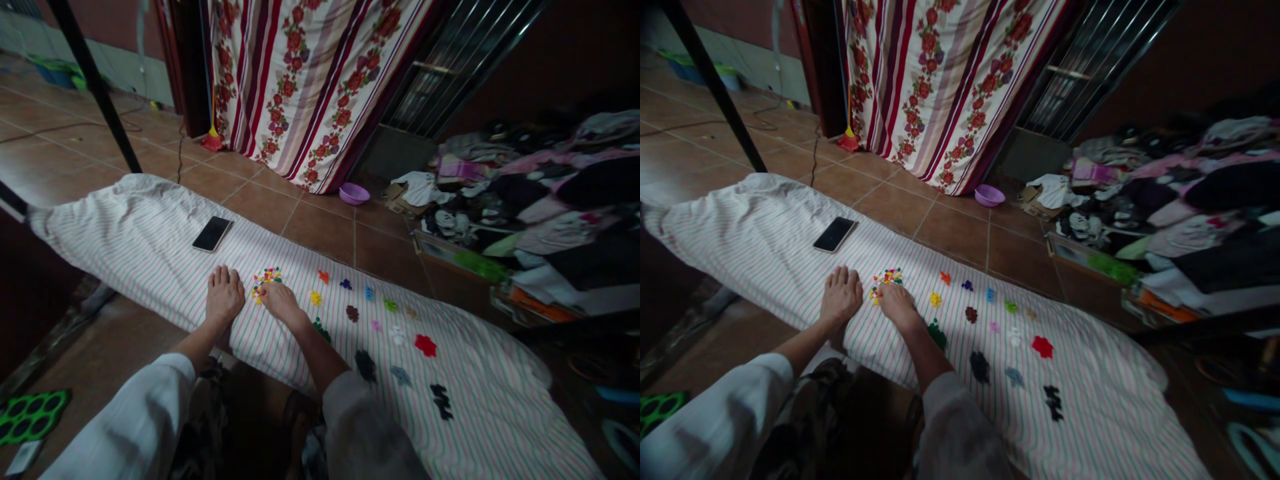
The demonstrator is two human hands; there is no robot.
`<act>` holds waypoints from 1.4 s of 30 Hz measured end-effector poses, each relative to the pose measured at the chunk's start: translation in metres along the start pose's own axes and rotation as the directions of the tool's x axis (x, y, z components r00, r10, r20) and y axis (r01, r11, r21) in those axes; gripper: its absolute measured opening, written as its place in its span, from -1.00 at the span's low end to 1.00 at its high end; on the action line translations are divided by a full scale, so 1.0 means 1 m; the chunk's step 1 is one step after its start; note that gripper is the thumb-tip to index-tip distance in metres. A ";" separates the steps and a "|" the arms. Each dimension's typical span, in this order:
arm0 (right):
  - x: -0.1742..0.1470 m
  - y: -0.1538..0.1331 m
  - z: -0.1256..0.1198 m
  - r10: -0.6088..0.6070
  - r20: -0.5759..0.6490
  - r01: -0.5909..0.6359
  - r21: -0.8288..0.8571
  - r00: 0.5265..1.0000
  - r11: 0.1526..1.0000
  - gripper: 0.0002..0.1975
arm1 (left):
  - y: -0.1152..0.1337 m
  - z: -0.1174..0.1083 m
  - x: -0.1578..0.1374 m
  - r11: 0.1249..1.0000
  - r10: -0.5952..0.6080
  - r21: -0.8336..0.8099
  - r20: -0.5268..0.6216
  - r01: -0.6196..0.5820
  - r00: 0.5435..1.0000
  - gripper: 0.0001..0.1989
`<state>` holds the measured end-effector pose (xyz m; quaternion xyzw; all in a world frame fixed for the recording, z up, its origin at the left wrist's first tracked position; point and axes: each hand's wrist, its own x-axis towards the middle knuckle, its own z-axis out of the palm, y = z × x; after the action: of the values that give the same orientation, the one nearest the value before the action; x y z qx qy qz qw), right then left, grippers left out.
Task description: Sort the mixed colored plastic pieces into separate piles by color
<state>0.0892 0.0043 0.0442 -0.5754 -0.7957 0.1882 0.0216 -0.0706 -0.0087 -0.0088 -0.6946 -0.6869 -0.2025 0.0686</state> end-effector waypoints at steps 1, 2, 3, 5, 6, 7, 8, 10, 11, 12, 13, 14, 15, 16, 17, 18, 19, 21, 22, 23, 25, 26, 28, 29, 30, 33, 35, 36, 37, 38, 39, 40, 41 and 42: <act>0.000 0.000 0.000 0.009 0.000 -0.009 0.010 1.000 1.000 -0.76 | 0.000 0.000 0.000 1.000 0.000 0.001 -0.002 0.000 1.000 -0.54; 0.000 -0.001 -0.001 0.014 -0.003 -0.014 0.020 1.000 1.000 -0.76 | 0.000 0.000 0.000 1.000 0.002 0.004 -0.004 -0.002 1.000 -0.54; -0.001 -0.001 -0.001 0.014 -0.010 -0.014 0.028 1.000 1.000 -0.76 | 0.000 -0.001 0.000 1.000 0.005 0.007 -0.006 -0.005 1.000 -0.55; -0.004 -0.001 -0.002 0.006 -0.029 -0.004 0.045 1.000 0.999 -0.77 | 0.001 -0.001 0.000 1.000 0.009 0.011 -0.015 -0.008 1.000 -0.55; -0.006 -0.001 -0.002 -0.004 -0.041 0.007 0.056 0.999 0.998 -0.78 | 0.001 -0.001 0.000 1.000 0.009 0.012 -0.018 -0.008 1.000 -0.56; -0.007 0.000 -0.002 -0.018 -0.058 0.022 0.071 0.998 0.997 -0.79 | 0.001 -0.002 0.000 1.000 0.008 0.015 -0.021 -0.008 1.000 -0.56; -0.009 0.001 -0.003 -0.034 -0.078 0.041 0.092 0.996 0.995 -0.80 | 0.001 -0.002 0.000 1.000 0.009 0.018 -0.022 -0.009 1.000 -0.56; -0.011 0.003 -0.003 -0.069 -0.126 0.088 0.148 0.990 0.985 -0.82 | 0.001 -0.002 0.000 1.000 0.012 0.028 -0.022 -0.012 1.000 -0.56; -0.013 0.004 -0.003 -0.084 -0.150 0.110 0.176 0.985 0.978 -0.83 | 0.001 -0.002 0.000 0.999 0.015 0.033 -0.019 -0.015 1.000 -0.56; -0.014 0.005 -0.003 -0.097 -0.170 0.130 0.201 0.981 0.971 -0.84 | 0.001 -0.002 0.000 0.999 0.016 0.035 -0.016 -0.015 1.000 -0.56; -0.015 0.006 -0.002 -0.109 -0.186 0.149 0.220 0.977 0.964 -0.85 | 0.001 -0.002 0.000 0.999 0.015 0.036 -0.014 -0.015 1.000 -0.55; -0.015 0.007 -0.001 -0.120 -0.198 0.166 0.237 0.973 0.957 -0.86 | 0.001 -0.002 0.000 0.999 0.013 0.035 -0.010 -0.013 1.000 -0.55; -0.016 0.009 0.001 -0.127 -0.208 0.179 0.255 0.970 0.950 -0.86 | 0.001 -0.002 0.000 0.999 0.010 0.032 -0.007 -0.009 1.000 -0.55; -0.017 0.012 0.003 -0.122 -0.218 0.182 0.280 0.968 0.942 -0.87 | 0.001 -0.002 0.000 1.000 0.007 0.028 -0.005 -0.006 1.000 -0.55; -0.017 0.015 0.006 -0.104 -0.228 0.175 0.315 0.968 0.933 -0.87 | 0.001 -0.002 0.000 1.000 0.005 0.024 -0.004 -0.005 1.000 -0.54; -0.017 0.020 0.008 -0.070 -0.239 0.155 0.358 0.969 0.921 -0.87 | 0.001 -0.002 0.000 1.000 0.005 0.020 -0.003 -0.004 1.000 -0.54; -0.016 0.026 0.009 -0.025 -0.250 0.127 0.404 0.968 0.906 -0.87 | 0.001 -0.002 0.000 1.000 0.006 0.017 -0.003 -0.006 1.000 -0.54; -0.015 0.043 0.009 0.072 -0.280 0.073 0.475 0.957 0.877 -0.85 | 0.001 -0.002 0.000 1.000 0.007 0.013 -0.004 -0.007 1.000 -0.54; -0.015 0.053 0.007 0.114 -0.303 0.055 0.496 0.946 0.866 -0.83 | 0.001 -0.002 0.000 1.000 0.007 0.013 -0.004 -0.007 1.000 -0.54; -0.014 0.064 0.003 0.150 -0.329 0.040 0.507 0.932 0.861 -0.80 | 0.001 -0.003 0.000 1.000 0.007 0.014 -0.004 -0.007 1.000 -0.54; -0.013 0.087 -0.007 0.221 -0.388 0.002 0.500 0.895 0.866 -0.75 | 0.001 -0.003 0.000 1.000 0.008 0.018 -0.003 -0.008 1.000 -0.54; -0.011 0.099 -0.013 0.256 -0.413 -0.028 0.482 0.874 0.876 -0.73 | 0.002 -0.003 0.000 1.000 0.008 0.021 -0.004 -0.008 1.000 -0.54; -0.008 0.121 -0.025 0.317 -0.454 -0.104 0.433 0.833 0.895 -0.71 | 0.002 -0.003 0.000 1.000 0.008 0.026 -0.007 -0.008 1.000 -0.54; -0.006 0.131 -0.030 0.345 -0.461 -0.145 0.414 0.818 0.899 -0.70 | 0.002 -0.003 0.000 1.000 0.007 0.026 -0.007 -0.007 1.000 -0.54; -0.004 0.139 -0.034 0.370 -0.463 -0.182 0.401 0.806 0.898 -0.70 | 0.002 -0.003 0.000 1.000 0.007 0.027 -0.004 -0.007 1.000 -0.54; 0.004 0.158 -0.039 0.411 -0.457 -0.243 0.383 0.789 0.891 -0.70 | 0.003 -0.004 0.001 0.999 0.008 0.033 0.008 -0.009 1.000 -0.54; 0.008 0.166 -0.039 0.423 -0.457 -0.259 0.380 0.782 0.888 -0.69 | 0.003 -0.005 0.001 0.999 0.007 0.039 0.012 -0.007 1.000 -0.55; 0.010 0.168 -0.038 0.431 -0.458 -0.269 0.377 0.778 0.886 -0.70 | 0.004 -0.006 0.001 0.999 0.004 0.040 0.013 -0.005 1.000 -0.55; 0.012 0.170 -0.037 0.437 -0.458 -0.279 0.373 0.774 0.885 -0.70 | 0.004 -0.006 0.001 0.999 0.002 0.038 0.013 -0.002 1.000 -0.55; 0.013 0.171 -0.036 0.442 -0.455 -0.290 0.366 0.773 0.884 -0.70 | 0.004 -0.007 0.001 0.999 -0.001 0.034 0.013 0.000 1.000 -0.56; 0.014 0.172 -0.034 0.444 -0.452 -0.300 0.355 0.774 0.885 -0.70 | 0.005 -0.008 0.002 1.000 -0.002 0.031 0.013 0.001 1.000 -0.56; 0.015 0.173 -0.033 0.443 -0.448 -0.309 0.341 0.776 0.888 -0.71 | 0.005 -0.008 0.002 1.000 -0.002 0.031 0.013 0.001 1.000 -0.56; 0.015 0.174 -0.032 0.443 -0.442 -0.319 0.328 0.780 0.889 -0.72 | 0.005 -0.009 0.002 0.999 -0.001 0.033 0.014 0.000 1.000 -0.56; 0.016 0.175 -0.030 0.442 -0.434 -0.327 0.316 0.785 0.891 -0.72 | 0.005 -0.009 0.002 0.999 0.001 0.039 0.015 -0.001 1.000 -0.56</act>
<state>0.2498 0.0739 0.0128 -0.7486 -0.6017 0.1232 0.2499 -0.0672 -0.0104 0.0006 -0.6950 -0.6908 -0.1840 0.0770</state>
